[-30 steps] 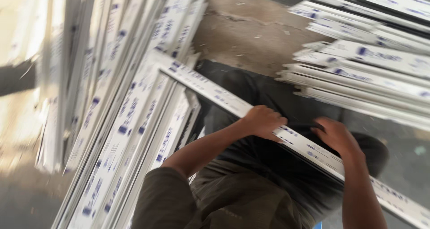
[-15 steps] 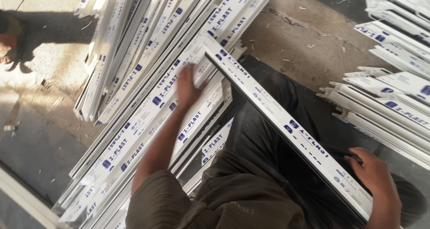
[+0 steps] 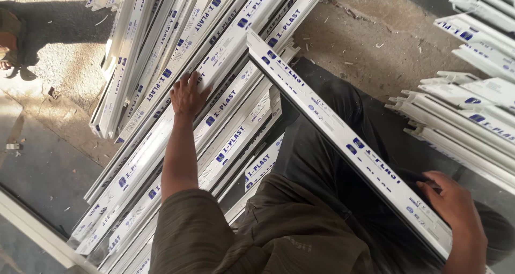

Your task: The person sits on the floor and measures white plastic profiles using a tape measure, then marks them with a pen. They handle the profiles one at a time, measure, mark, and place them into a stack.

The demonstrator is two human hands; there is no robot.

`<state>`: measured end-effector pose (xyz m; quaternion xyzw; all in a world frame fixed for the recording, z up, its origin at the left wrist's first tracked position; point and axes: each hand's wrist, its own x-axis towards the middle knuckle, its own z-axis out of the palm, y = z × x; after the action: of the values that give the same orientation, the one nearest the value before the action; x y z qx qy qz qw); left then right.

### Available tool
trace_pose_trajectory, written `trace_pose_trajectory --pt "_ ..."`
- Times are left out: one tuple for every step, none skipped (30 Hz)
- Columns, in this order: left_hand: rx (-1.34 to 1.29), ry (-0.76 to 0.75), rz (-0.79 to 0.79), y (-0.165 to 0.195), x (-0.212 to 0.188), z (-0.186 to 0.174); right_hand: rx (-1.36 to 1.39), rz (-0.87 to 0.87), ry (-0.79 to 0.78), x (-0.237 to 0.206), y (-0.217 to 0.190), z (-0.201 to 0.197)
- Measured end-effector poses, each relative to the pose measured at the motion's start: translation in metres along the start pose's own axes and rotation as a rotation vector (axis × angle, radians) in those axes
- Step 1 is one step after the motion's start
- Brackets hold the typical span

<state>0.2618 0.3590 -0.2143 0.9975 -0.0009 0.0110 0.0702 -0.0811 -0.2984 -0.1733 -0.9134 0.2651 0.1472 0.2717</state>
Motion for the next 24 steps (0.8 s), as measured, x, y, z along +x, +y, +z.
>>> trace_pose_trajectory --pt "-0.022 0.005 -0.007 -0.002 0.003 -0.001 -0.001 -0.005 0.007 0.000 0.000 0.000" --pt "-0.046 0.017 -0.012 -0.003 0.007 -0.002 0.001 -0.014 0.019 0.001 0.000 0.000" --pt "-0.044 -0.014 -0.036 -0.004 0.013 -0.003 0.011 -0.019 0.023 0.001 0.000 0.001" --pt "-0.044 -0.048 -0.059 -0.005 0.018 -0.003 0.020 -0.021 0.026 0.002 0.000 0.001" --pt "-0.045 -0.086 -0.082 -0.006 0.022 -0.001 0.025 -0.020 0.027 0.001 0.000 0.000" --pt "-0.029 -0.073 -0.072 -0.006 0.024 0.000 0.037 -0.005 0.017 0.001 0.000 0.000" --pt "-0.015 -0.061 -0.066 -0.005 0.025 0.001 0.043 0.008 0.005 0.001 0.001 0.000" --pt "-0.003 -0.046 -0.069 -0.004 0.023 0.003 0.046 0.013 -0.009 0.000 0.001 -0.001" --pt "0.007 0.006 -0.052 -0.003 0.020 0.005 0.049 -0.013 0.008 0.000 0.001 -0.002" --pt "0.016 0.061 -0.032 -0.003 0.015 0.009 0.053 -0.039 0.028 0.000 0.001 -0.002" --pt "0.026 0.111 -0.013 -0.002 0.009 0.012 0.056 -0.063 0.045 0.000 0.001 -0.002" --pt "0.038 0.118 -0.008 0.000 0.004 0.013 0.034 -0.030 0.033 0.000 0.002 -0.002" --pt "0.051 0.119 -0.005 0.002 0.000 0.013 0.010 0.005 0.016 0.001 0.002 -0.002" --pt "0.062 0.116 -0.006 0.003 -0.003 0.013 -0.018 0.039 -0.005 0.002 0.003 -0.002" --pt "0.049 0.072 -0.041 0.004 -0.004 0.011 -0.009 0.060 -0.018 0.002 0.005 -0.003" --pt "0.036 0.036 -0.075 0.006 -0.001 0.008 0.004 0.075 -0.028 0.004 0.006 -0.002" --pt "0.023 0.002 -0.114 0.007 0.002 0.005 0.015 0.085 -0.037 0.005 0.007 -0.003" --pt "0.015 -0.009 -0.131 0.008 0.004 0.002 0.029 0.010 -0.017 0.006 0.008 -0.003" --pt "0.009 -0.012 -0.139 0.010 0.009 -0.001 0.051 -0.063 0.011 0.007 0.008 -0.003" --pt "0.008 -0.016 -0.136 0.012 0.014 -0.004 0.082 -0.129 0.041 0.007 0.008 -0.002" --pt "-0.002 -0.029 -0.159 0.014 0.017 -0.005 0.109 -0.138 0.048 0.007 0.007 -0.001" --pt "-0.014 -0.046 -0.182 0.015 0.019 -0.004 0.133 -0.144 0.053 0.006 0.006 -0.001" --pt "-0.025 -0.061 -0.201 0.016 0.020 -0.002 0.159 -0.149 0.062 0.005 0.004 -0.001" --pt "-0.024 -0.064 -0.225 0.016 0.022 0.000 0.137 -0.133 0.054 0.003 0.002 0.000"
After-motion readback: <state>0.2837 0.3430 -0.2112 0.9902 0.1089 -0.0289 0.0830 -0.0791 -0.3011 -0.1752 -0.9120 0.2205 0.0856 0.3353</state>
